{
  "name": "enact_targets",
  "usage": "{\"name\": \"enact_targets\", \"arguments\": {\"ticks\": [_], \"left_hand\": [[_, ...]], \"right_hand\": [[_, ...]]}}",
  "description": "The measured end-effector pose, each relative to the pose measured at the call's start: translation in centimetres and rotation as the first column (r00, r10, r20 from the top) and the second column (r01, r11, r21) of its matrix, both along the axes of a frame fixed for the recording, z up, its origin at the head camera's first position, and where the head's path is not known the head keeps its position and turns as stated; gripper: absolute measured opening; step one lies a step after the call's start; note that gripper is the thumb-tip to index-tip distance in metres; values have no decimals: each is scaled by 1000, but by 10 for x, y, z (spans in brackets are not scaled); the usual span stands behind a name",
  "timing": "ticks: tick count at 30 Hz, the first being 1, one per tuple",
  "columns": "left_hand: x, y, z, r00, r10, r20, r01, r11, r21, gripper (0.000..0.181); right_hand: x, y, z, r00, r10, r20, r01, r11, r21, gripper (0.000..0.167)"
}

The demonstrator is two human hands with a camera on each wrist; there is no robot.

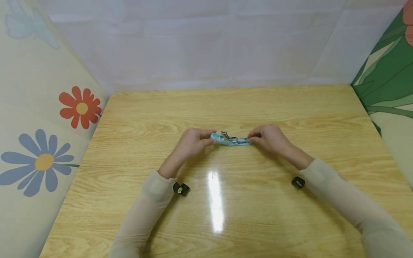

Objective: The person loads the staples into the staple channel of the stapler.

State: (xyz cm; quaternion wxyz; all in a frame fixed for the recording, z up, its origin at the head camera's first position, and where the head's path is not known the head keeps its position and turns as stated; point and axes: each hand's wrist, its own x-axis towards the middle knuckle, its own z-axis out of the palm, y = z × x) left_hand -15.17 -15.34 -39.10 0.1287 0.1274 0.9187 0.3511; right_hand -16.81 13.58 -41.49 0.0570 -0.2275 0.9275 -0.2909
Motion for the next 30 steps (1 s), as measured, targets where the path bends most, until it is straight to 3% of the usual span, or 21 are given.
{"name": "enact_targets", "arguments": {"ticks": [4,19,25,30], "left_hand": [[1,2,2,1000,26,9,-26,1000,-8,40],[-1,20,9,995,-25,-95,20,998,-51,43],[-6,31,5,979,-53,-196,40,997,-68,44],[-10,41,0,975,-77,-207,67,996,-53,44]], "right_hand": [[0,0,-1,1000,-6,-11,6,1000,0,15],[-1,-2,0,1000,3,-23,-2,1000,17,15],[-2,-3,0,1000,-2,-31,2,1000,18,16],[-2,-3,-1,999,14,-32,-13,1000,8,14]]}}
